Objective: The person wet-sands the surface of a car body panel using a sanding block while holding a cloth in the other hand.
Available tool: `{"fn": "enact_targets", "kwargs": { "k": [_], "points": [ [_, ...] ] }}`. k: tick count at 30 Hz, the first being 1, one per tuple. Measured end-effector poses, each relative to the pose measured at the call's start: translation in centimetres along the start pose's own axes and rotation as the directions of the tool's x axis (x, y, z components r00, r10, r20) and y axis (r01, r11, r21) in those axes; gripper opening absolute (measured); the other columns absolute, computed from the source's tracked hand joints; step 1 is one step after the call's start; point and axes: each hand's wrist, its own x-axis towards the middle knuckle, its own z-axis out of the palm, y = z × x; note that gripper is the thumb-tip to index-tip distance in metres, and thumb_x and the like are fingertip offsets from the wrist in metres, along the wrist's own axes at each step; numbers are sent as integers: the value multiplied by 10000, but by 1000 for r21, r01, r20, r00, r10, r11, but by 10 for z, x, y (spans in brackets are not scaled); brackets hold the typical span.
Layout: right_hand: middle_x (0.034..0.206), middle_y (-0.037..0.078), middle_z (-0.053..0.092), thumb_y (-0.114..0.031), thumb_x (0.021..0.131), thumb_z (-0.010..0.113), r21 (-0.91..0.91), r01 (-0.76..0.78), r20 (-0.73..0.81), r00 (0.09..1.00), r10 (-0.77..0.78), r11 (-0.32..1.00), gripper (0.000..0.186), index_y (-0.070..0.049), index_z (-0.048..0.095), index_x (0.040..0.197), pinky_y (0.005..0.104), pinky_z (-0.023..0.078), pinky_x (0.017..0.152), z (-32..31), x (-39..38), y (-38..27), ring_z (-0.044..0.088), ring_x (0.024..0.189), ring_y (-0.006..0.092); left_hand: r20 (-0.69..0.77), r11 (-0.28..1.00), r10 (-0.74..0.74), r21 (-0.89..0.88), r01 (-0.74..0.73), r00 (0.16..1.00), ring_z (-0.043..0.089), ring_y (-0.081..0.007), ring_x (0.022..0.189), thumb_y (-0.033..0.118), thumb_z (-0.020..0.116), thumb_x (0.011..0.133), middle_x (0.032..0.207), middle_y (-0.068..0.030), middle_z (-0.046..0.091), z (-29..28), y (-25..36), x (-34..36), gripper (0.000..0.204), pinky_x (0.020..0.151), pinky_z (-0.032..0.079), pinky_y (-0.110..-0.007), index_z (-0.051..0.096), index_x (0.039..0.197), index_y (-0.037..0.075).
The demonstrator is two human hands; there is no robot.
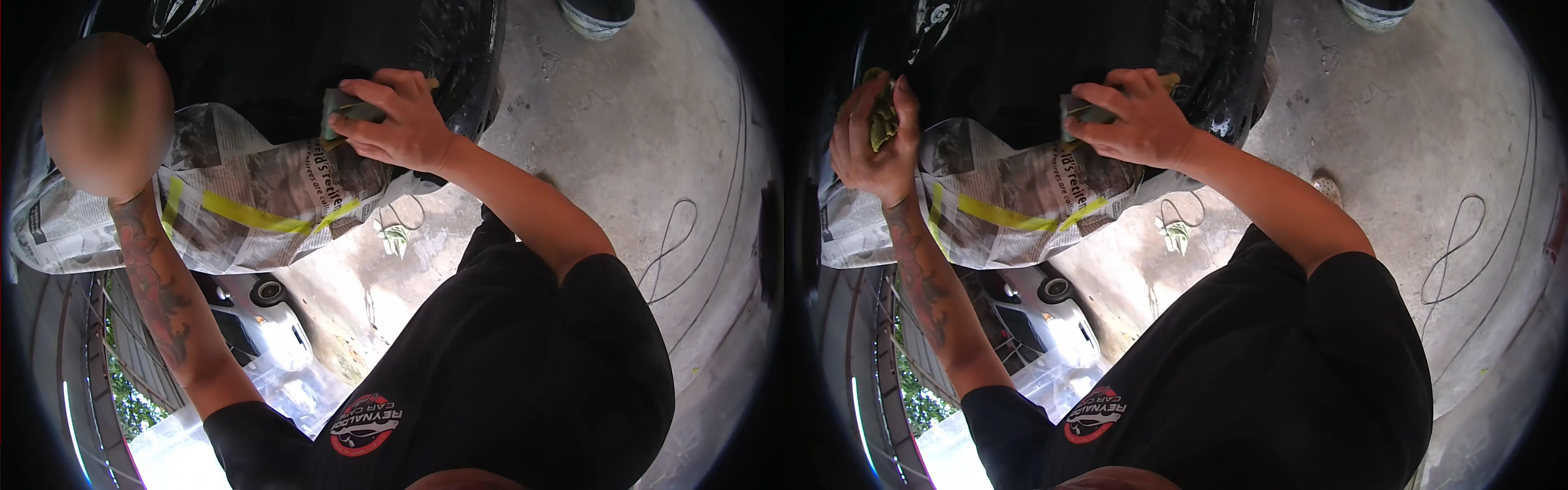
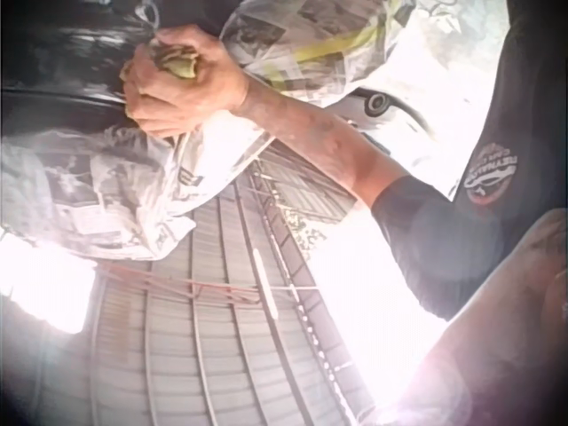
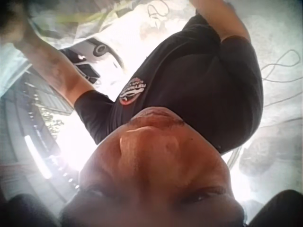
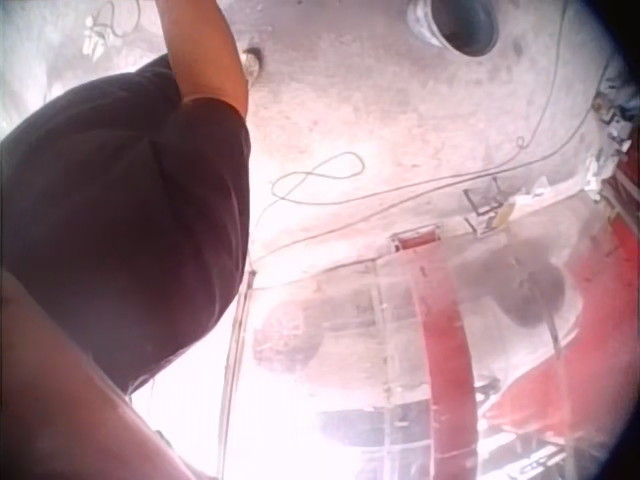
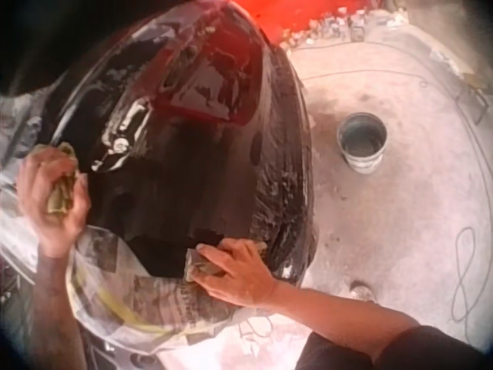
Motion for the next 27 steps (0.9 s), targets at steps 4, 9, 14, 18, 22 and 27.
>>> {"fn": "enact_targets", "kwargs": {
  "k": [4,9,14,18,22,27],
  "points": [
    [1384,-45,534,-312,659,885,14,75,-101,992,-73,997,493,-399,694,1105,456,447,890,7,52,-29,545,1115,274,20,1000,-2,6,2,1000,693,-114,758,344,869,778,924,103,747,0,2,3,158,665,509,-269,797,897,266],
    [1390,-40,535,-291,638,883,-55,28,2,1000,-28,998,488,-395,703,1080,455,442,889,-3,-6,1,549,1102,275,30,1000,-16,14,16,999,695,-118,766,343,866,779,931,102,748,-4,5,5,156,672,510,-271,797,897,267],
    [1426,-42,536,-257,635,896,15,54,-63,997,-53,998,559,-410,715,1141,430,433,891,2,32,-16,549,1114,261,31,1000,-2,21,1,1000,699,-118,785,346,868,779,935,104,748,0,2,5,164,689,513,-272,795,905,269],
    [1428,-53,541,-252,616,895,10,58,-34,998,-58,998,600,-415,713,1164,428,448,878,0,8,-2,558,1119,265,28,1000,2,0,-2,1000,701,-115,784,342,875,776,935,107,748,-1,-1,0,170,693,516,-272,794,908,272],
    [1417,-45,547,-250,607,891,-98,48,79,996,-40,994,594,-407,721,1155,438,459,877,-15,-42,37,566,1119,276,53,1000,11,18,-12,999,703,-114,775,339,879,782,941,106,751,0,-8,-2,172,692,519,-273,792,912,268],
    [1390,-38,540,-248,632,873,-161,49,202,979,-15,986,500,-374,732,1095,447,466,891,-20,-68,63,569,1127,285,74,999,34,32,-37,997,709,-116,781,345,876,791,944,104,754,-1,-13,-2,177,689,520,-276,789,921,263]
  ]
}}
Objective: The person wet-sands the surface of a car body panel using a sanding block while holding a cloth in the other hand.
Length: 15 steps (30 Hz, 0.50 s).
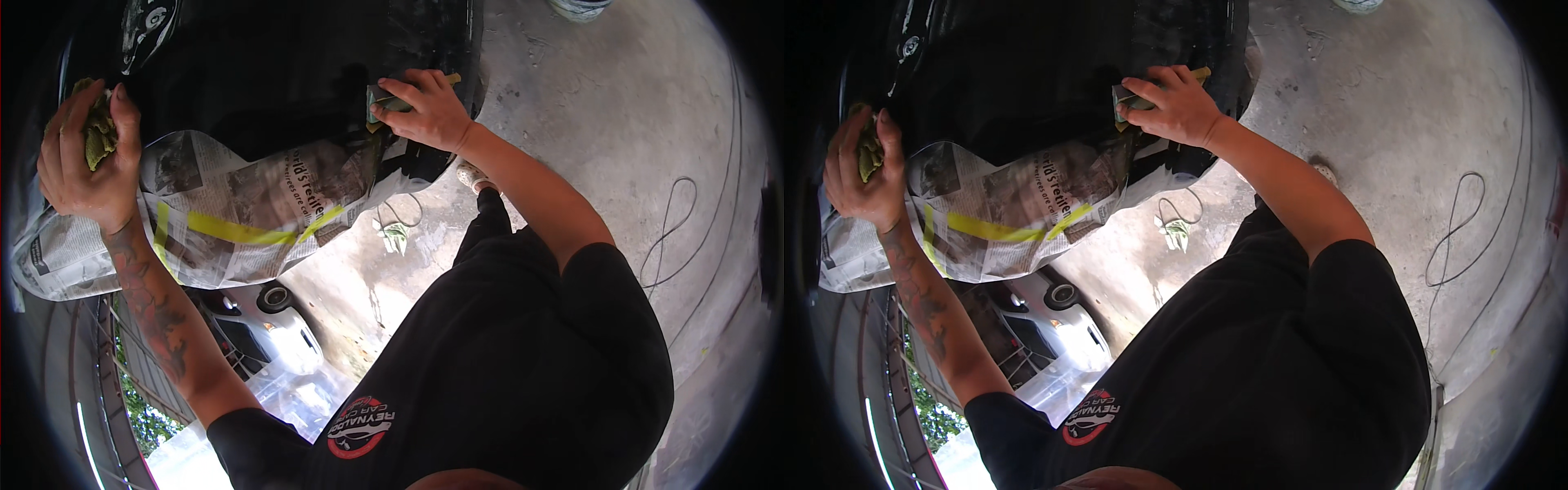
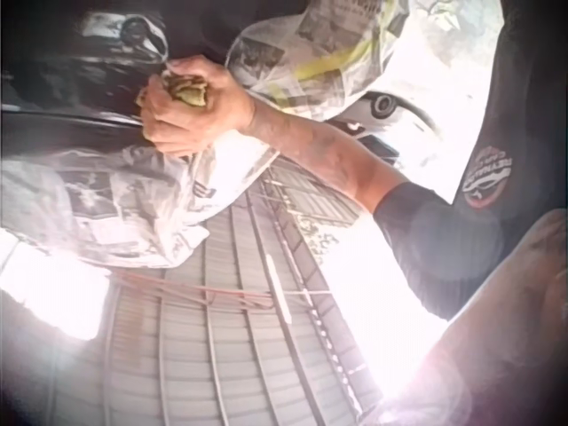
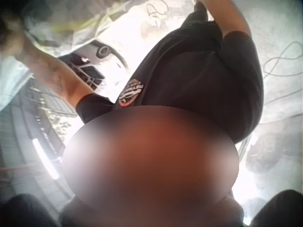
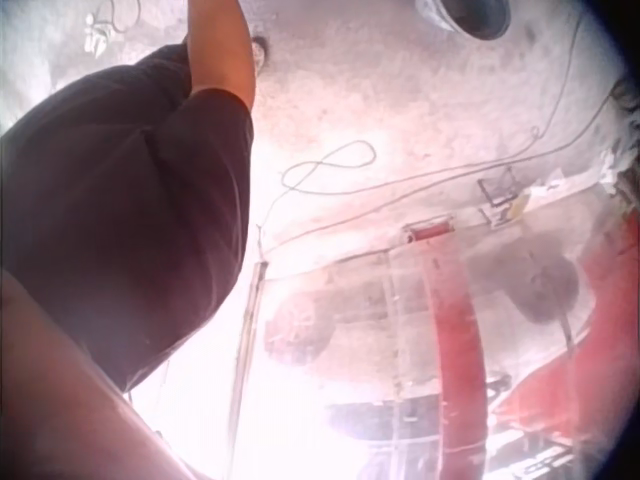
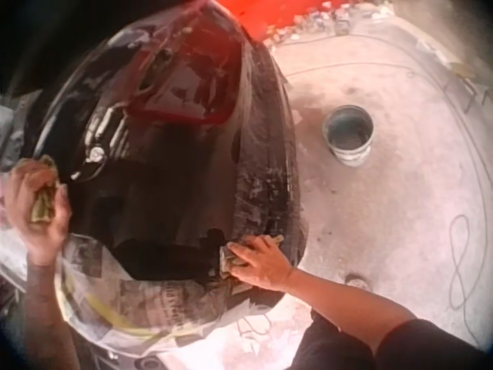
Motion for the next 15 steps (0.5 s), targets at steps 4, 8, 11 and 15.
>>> {"fn": "enact_targets", "kwargs": {
  "k": [4,8,11,15],
  "points": [
    [1376,-13,534,-234,741,818,-115,-146,133,978,161,983,398,-327,698,1109,458,469,922,2,-33,24,547,1177,305,-5,1000,8,24,-8,1000,717,-120,794,332,874,797,944,101,754,0,5,0,181,683,519,-277,787,934,252],
    [1374,32,518,-214,739,827,77,-187,35,982,185,979,435,-295,681,1141,476,466,955,2,-28,1,528,1205,314,-1,1000,-3,17,3,1000,721,-122,802,323,874,800,945,98,754,0,3,-2,177,689,524,-279,784,930,245],
    [1369,51,527,-205,707,853,171,-133,-57,988,144,976,475,-284,683,1143,492,481,956,1,0,-21,544,1192,334,7,1000,-12,0,12,1000,723,-124,804,319,875,800,943,94,754,2,3,0,174,699,532,-282,783,926,240],
    [1365,33,534,-205,673,868,189,-67,-72,994,82,980,491,-309,686,1117,486,489,945,4,10,-21,559,1174,333,8,1000,18,-22,-18,1000,726,-127,802,310,878,799,936,88,755,1,1,1,178,700,538,-283,783,926,229]
  ]
}}
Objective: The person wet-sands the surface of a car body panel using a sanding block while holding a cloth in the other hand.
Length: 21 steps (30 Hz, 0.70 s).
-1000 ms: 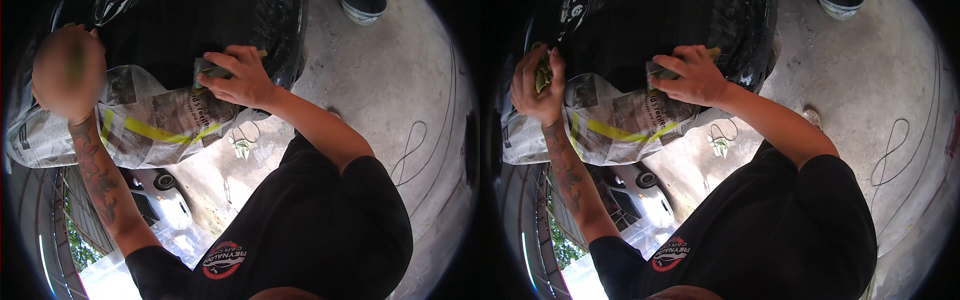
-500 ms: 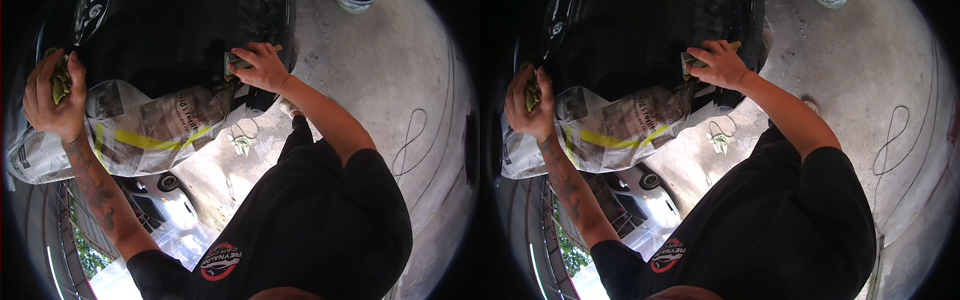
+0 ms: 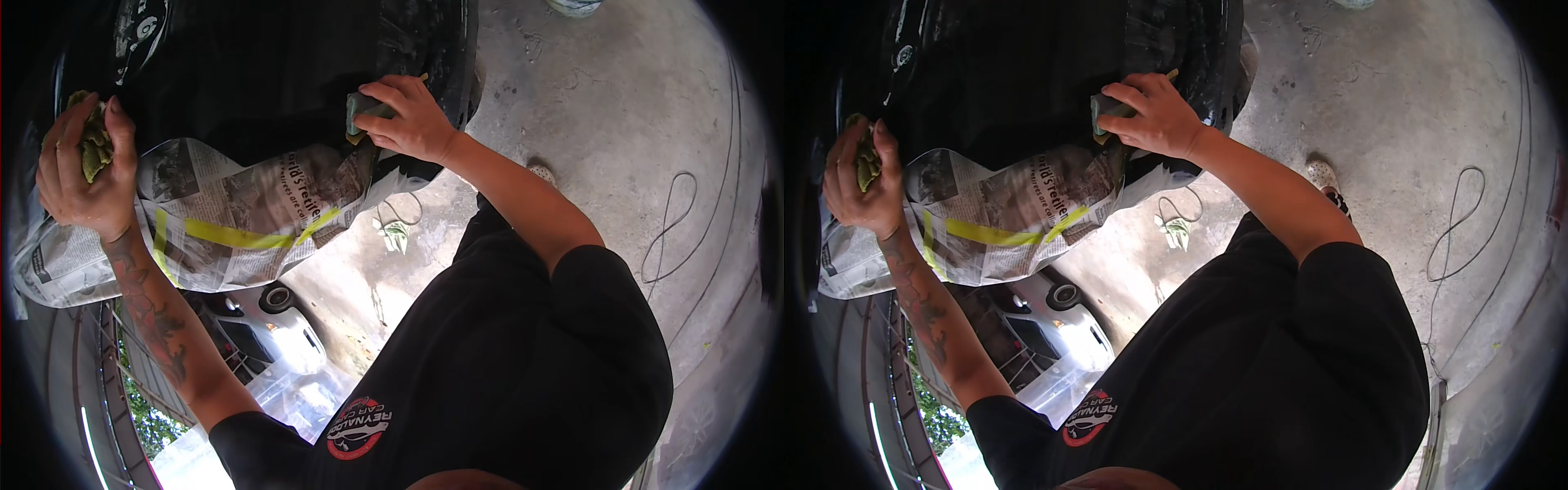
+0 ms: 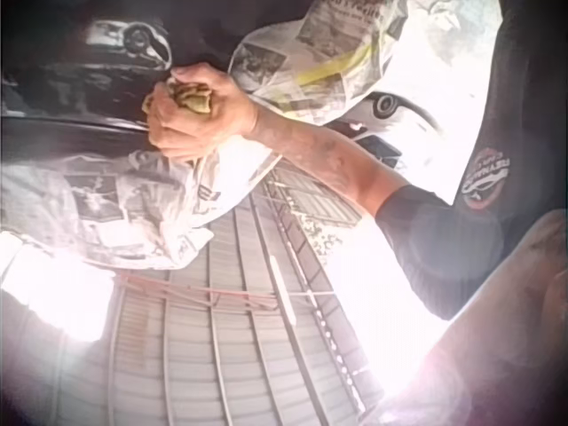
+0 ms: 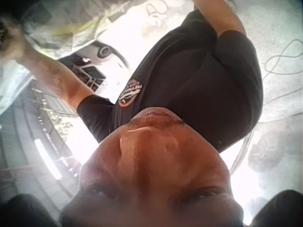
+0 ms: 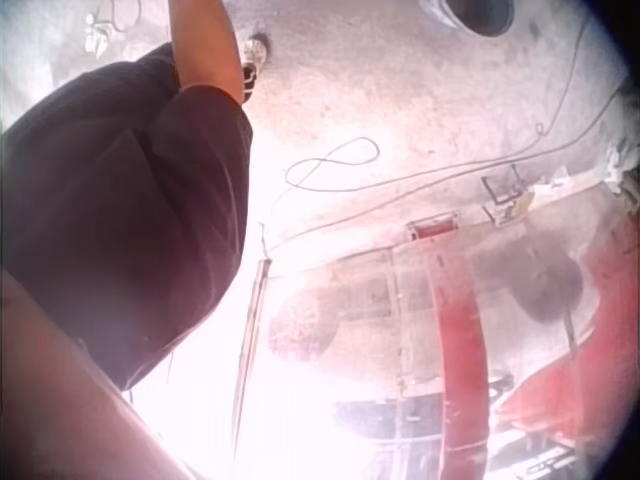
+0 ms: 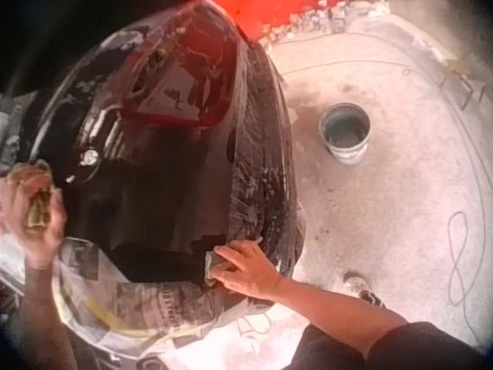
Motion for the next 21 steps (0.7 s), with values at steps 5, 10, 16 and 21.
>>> {"fn": "enact_targets", "kwargs": {
  "k": [5,10,16,21],
  "points": [
    [1357,4,521,-231,680,859,-15,18,50,999,-17,1000,488,-355,676,1115,501,473,920,3,-6,13,548,1155,307,-2,1000,14,22,-14,1000,727,-130,792,305,882,794,932,87,758,-2,1,2,185,683,537,-280,784,924,217],
    [1379,-14,509,-285,668,873,37,96,-82,992,-93,995,525,-377,672,1144,486,457,898,5,55,-34,542,1142,288,-21,1000,-8,-17,8,1000,724,-128,783,313,889,778,928,90,757,1,2,0,192,679,535,-279,788,919,231],
    [1363,-22,532,-308,647,877,42,81,-154,985,-73,996,509,-370,694,1118,446,446,876,-2,91,-73,548,1125,269,-70,999,-40,-4,40,997,691,-118,742,342,878,771,927,110,745,0,12,6,173,652,515,-276,786,896,265],
    [1319,-6,570,-283,665,865,28,100,-212,973,-92,995,442,-338,721,1079,422,442,862,-1,119,-81,552,1115,262,-47,990,-142,-7,142,989,683,-121,773,330,868,751,919,120,735,-5,17,1,158,695,503,-277,763,856,276]
  ]
}}
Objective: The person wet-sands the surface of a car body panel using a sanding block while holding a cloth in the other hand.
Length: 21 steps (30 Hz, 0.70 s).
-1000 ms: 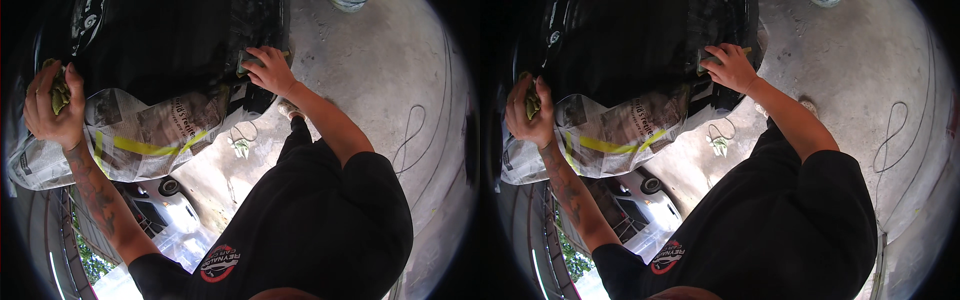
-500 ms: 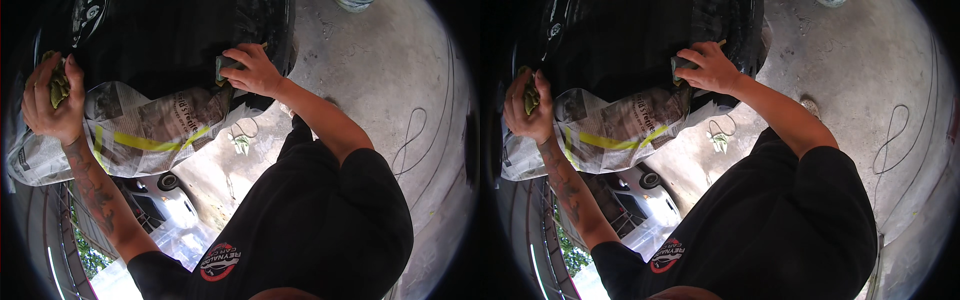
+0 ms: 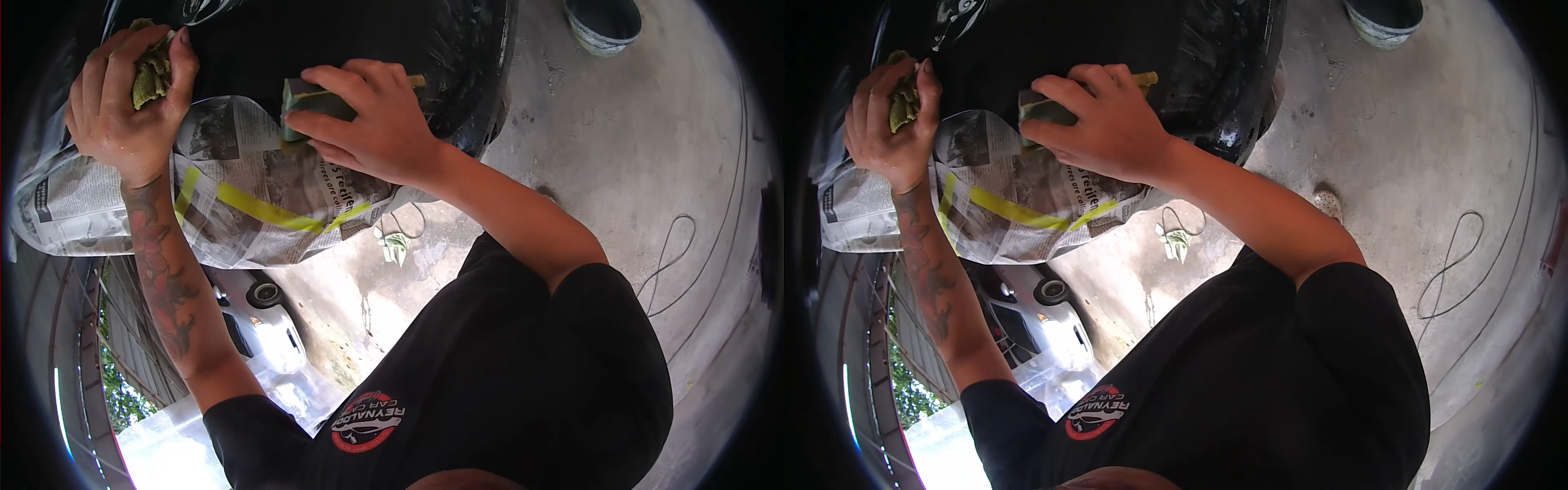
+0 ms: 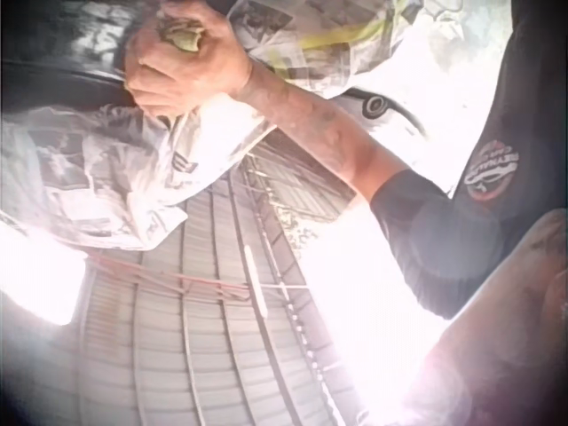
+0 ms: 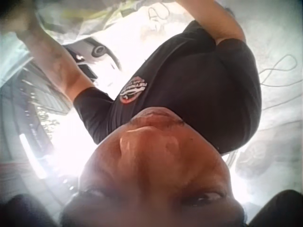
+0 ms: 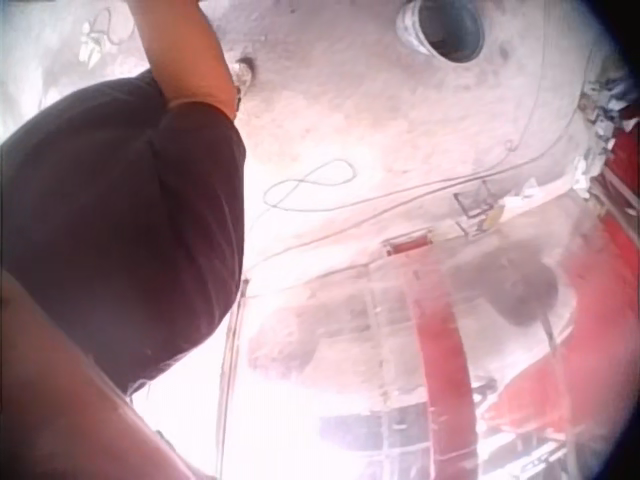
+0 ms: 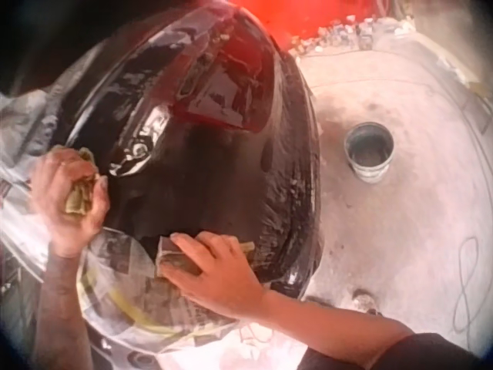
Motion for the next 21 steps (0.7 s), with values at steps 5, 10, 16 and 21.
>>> {"fn": "enact_targets", "kwargs": {
  "k": [5,10,16,21],
  "points": [
    [1336,7,578,-250,705,850,-1,-88,-25,996,88,996,395,-317,730,1075,422,441,880,-1,24,-8,554,1125,267,67,999,8,-49,-5,998,688,-156,800,202,840,743,929,93,732,-7,7,7,175,731,494,-302,706,854,220],
    [1334,-1,585,-256,711,846,-44,-38,-29,999,37,998,389,-317,737,1079,426,445,870,-6,28,3,551,1132,260,136,996,-7,-88,19,991,689,-178,846,131,832,721,953,56,734,-9,16,8,224,793,475,-332,664,861,179],
    [1280,-8,601,-272,719,837,-45,21,-91,996,-25,999,375,-305,744,1081,417,453,855,7,86,6,556,1104,255,119,995,-8,-99,20,993,685,-198,872,148,823,736,966,59,733,-11,15,7,217,812,467,-340,657,873,181],
    [1303,39,612,-260,757,832,15,-33,23,999,33,999,365,-269,743,1111,430,462,855,-11,36,0,566,1096,269,21,998,-53,-18,54,998,680,-201,885,179,813,771,983,56,729,-7,20,7,198,829,460,-346,658,893,189]
  ]
}}
